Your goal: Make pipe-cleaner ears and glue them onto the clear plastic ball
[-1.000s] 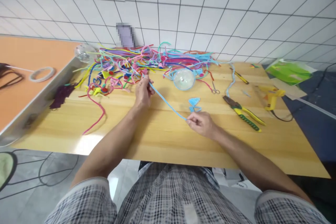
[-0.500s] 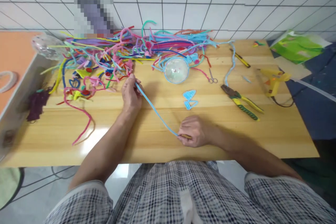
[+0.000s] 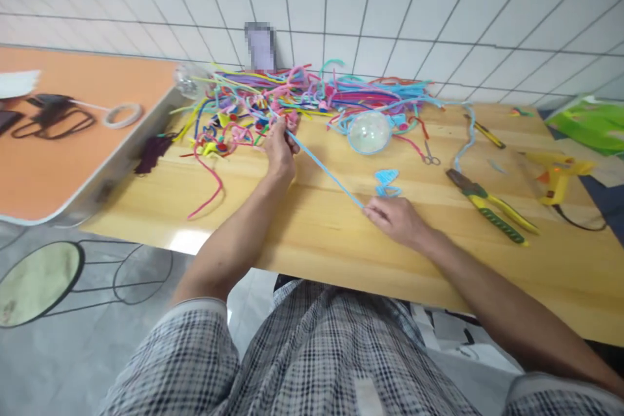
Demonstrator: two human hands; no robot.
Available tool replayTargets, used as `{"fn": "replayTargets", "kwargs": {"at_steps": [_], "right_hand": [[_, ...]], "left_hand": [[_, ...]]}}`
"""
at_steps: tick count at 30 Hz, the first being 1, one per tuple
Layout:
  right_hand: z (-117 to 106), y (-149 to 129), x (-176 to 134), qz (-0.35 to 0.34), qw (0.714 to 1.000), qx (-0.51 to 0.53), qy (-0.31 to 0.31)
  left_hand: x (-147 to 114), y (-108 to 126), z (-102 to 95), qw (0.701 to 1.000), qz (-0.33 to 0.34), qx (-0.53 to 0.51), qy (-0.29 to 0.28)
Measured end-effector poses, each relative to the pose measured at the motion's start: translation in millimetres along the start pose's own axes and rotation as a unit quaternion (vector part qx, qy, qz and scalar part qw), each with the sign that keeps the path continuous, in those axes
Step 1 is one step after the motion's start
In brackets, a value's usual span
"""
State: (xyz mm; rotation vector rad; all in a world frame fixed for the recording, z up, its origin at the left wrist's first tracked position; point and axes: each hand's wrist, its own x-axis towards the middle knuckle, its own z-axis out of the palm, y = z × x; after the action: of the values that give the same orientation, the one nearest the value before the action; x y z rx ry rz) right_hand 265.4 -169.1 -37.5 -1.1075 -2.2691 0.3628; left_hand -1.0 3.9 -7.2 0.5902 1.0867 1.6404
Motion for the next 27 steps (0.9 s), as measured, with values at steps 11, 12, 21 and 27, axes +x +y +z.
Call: {"fn": "replayTargets", "kwargs": {"at_steps": [11,12,21,27], "right_hand": [[5.5,-7.1,0.8,0.117,0.992,0.002,-0.044],[5.4,-7.7,0.5,0.107,0.993,-0.016,-0.051],[12.2,-11.8,-3.3,-0.004,0.989,-0.140,-0.038],[7.6,-7.1,-0.6,0.078,0.991,-0.067,0.088]], "left_hand": [[-33.7,0.8,9.4,0.989,0.042,0.054,-0.135],[-36.8,1.3,10.5,0.988,0.034,0.050,-0.143],[-43.2,13.8,16.3,0.988,-0.008,-0.036,-0.150],[-36.2,23.7,15.9,0.988,-0.010,-0.003,-0.154]]}}
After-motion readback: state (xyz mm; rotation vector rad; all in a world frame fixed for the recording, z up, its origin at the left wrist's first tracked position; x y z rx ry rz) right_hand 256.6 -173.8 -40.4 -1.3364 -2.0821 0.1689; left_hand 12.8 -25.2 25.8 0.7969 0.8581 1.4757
